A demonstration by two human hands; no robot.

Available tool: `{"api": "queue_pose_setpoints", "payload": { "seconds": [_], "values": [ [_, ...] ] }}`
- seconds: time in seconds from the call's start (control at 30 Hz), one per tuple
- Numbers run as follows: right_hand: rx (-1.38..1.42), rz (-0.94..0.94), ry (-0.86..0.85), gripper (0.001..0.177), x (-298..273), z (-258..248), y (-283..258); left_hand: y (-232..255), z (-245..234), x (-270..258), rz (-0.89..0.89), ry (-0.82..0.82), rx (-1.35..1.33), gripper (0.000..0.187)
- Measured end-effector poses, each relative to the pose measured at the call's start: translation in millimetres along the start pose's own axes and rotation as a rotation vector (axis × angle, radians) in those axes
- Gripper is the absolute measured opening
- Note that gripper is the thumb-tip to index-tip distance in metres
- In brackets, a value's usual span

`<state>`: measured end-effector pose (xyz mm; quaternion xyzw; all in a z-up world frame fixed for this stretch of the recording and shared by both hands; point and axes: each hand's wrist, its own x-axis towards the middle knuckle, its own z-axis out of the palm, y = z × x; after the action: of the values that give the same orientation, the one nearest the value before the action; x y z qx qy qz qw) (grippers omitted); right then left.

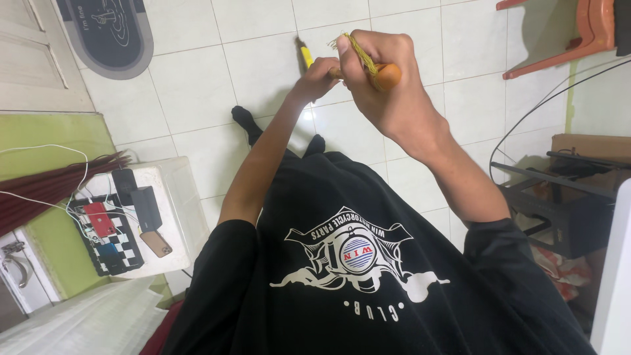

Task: The person holds a broom and repeatedly turns and shakes it by the handle while checking the bristles.

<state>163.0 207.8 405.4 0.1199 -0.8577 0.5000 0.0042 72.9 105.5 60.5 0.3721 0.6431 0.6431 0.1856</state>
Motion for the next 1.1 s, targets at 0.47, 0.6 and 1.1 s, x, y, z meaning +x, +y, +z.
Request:
{"api": "queue_pose_setpoints", "payload": {
  "seconds": [0.47,0.6,1.1],
  "values": [
    [0.024,0.011,0.103,0.049,-46,-40,-10,34,-8,23,0.067,0.154,0.258,0.015],
    [0.086,-0.02,0.13,0.052,-50,-40,-8,54,-22,16,-0.066,0.152,0.425,0.019],
    [0.275,0.183,0.143,0.045,-51,-8,37,15,12,-50,-0.371,0.025,0.263,0.008]
  ]
}}
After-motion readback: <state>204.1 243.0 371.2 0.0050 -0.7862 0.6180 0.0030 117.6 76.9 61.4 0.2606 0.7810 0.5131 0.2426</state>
